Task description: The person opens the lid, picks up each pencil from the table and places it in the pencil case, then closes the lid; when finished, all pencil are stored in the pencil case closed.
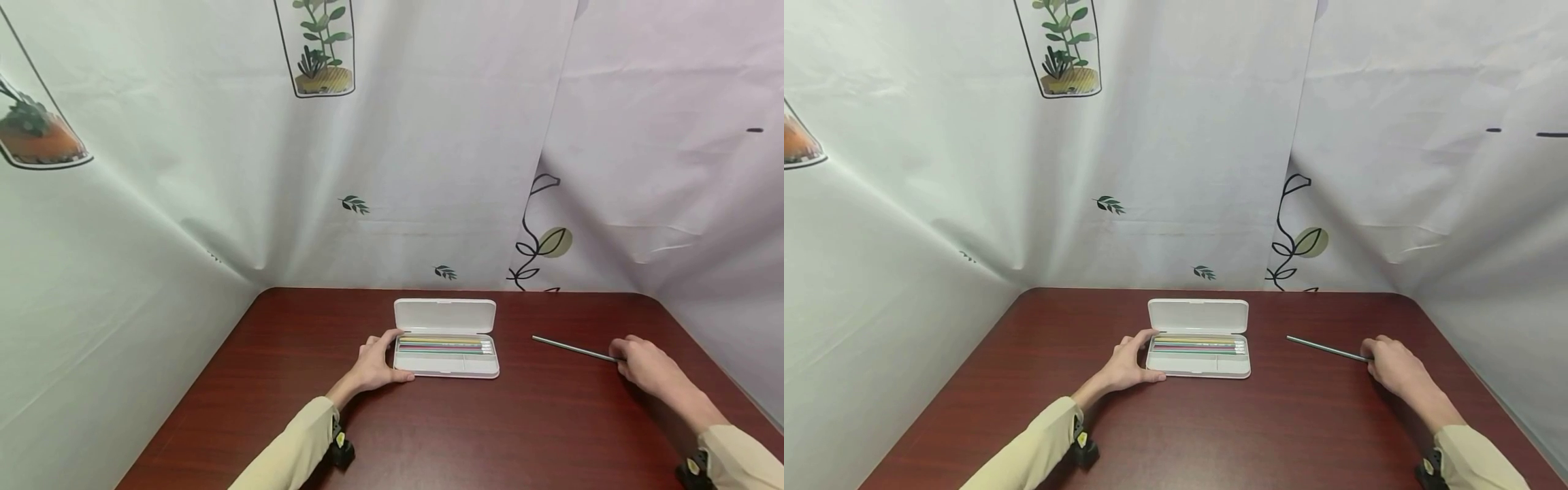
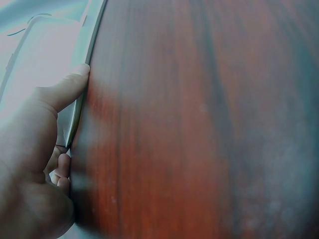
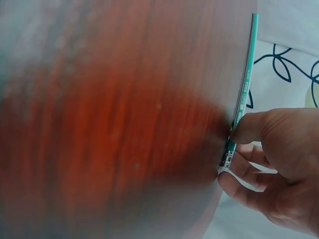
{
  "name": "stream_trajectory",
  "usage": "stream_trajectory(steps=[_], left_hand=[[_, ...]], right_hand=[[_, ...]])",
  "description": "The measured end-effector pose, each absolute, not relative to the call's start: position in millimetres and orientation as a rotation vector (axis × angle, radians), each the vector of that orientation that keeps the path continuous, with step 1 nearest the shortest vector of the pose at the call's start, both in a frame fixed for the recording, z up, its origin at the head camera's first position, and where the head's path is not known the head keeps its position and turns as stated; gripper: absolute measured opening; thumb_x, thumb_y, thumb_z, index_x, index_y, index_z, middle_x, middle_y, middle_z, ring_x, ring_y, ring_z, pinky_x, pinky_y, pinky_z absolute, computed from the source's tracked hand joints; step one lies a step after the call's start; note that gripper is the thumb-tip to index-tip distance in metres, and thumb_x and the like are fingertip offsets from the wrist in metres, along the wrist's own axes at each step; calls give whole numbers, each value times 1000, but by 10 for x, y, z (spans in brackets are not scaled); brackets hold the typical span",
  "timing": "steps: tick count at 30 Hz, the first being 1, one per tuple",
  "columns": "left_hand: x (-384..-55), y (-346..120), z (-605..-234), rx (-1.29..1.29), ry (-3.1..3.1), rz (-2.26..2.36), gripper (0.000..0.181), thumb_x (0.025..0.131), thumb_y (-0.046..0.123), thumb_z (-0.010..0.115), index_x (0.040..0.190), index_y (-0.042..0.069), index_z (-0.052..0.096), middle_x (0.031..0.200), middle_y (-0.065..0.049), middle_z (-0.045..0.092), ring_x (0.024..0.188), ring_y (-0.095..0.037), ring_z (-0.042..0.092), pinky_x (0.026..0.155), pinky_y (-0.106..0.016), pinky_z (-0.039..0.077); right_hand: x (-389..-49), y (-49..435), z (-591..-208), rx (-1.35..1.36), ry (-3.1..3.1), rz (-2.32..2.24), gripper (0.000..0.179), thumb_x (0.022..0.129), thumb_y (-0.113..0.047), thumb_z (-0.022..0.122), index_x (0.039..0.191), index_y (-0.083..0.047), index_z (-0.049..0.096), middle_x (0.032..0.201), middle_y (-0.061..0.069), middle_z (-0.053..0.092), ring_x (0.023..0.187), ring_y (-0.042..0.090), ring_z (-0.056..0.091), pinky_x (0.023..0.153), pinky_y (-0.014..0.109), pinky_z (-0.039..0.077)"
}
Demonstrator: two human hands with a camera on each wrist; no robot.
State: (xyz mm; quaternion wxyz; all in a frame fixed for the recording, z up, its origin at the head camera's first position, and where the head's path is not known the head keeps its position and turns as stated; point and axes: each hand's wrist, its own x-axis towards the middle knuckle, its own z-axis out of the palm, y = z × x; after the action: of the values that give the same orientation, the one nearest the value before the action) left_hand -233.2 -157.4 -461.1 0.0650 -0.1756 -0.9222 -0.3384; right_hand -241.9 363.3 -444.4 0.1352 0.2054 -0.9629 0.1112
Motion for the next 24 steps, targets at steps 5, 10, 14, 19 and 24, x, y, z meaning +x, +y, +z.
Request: stream_trajectory(steps=[5, 10, 14, 19, 24], left_hand=[[-2333, -1574, -4612, -534, -2779, -1027, 87, 66, 36, 93, 139, 12, 52, 114, -6, 64, 106, -26, 47, 92, -47, 31], [-2332, -1576, -4615, -532, -2779, -1030, 87, 66, 36, 93, 139, 12, 52, 112, -6, 63, 106, -26, 47, 92, -47, 31], [-2332, -1577, -4622, -530, -2784, -1024, 87, 66, 36, 93, 139, 13, 51, 115, -6, 63, 106, -26, 47, 92, -47, 31], [-2336, -1579, -4628, -526, -2787, -1030, 87, 66, 37, 93, 139, 14, 51, 115, -6, 63, 106, -26, 47, 92, -47, 31], [-2339, -1582, -4626, -527, -2788, -1027, 88, 66, 37, 93, 139, 14, 51, 114, -6, 63, 106, -26, 47, 91, -46, 31]], right_hand=[[-2413, 3636, -4452, 598, -2795, 324, 22, 72, 10, 72, 80, -8, 61, 78, 4, 53, 68, 28, 56, 56, 48, 46], [-2418, 3647, -4446, 610, -2789, 327, 21, 72, 9, 73, 81, -7, 62, 79, 5, 55, 70, 30, 58, 58, 49, 47], [-2415, 3649, -4450, 617, -2778, 322, 21, 72, 8, 74, 81, -7, 62, 80, 4, 56, 71, 30, 59, 60, 49, 48], [-2401, 3622, -4445, 605, -2788, 335, 20, 72, 7, 73, 82, -7, 62, 80, 4, 56, 71, 29, 59, 60, 49, 48], [-2387, 3571, -4423, 597, -2790, 356, 20, 73, 6, 74, 83, -7, 63, 82, 4, 56, 73, 30, 59, 60, 48, 48]])
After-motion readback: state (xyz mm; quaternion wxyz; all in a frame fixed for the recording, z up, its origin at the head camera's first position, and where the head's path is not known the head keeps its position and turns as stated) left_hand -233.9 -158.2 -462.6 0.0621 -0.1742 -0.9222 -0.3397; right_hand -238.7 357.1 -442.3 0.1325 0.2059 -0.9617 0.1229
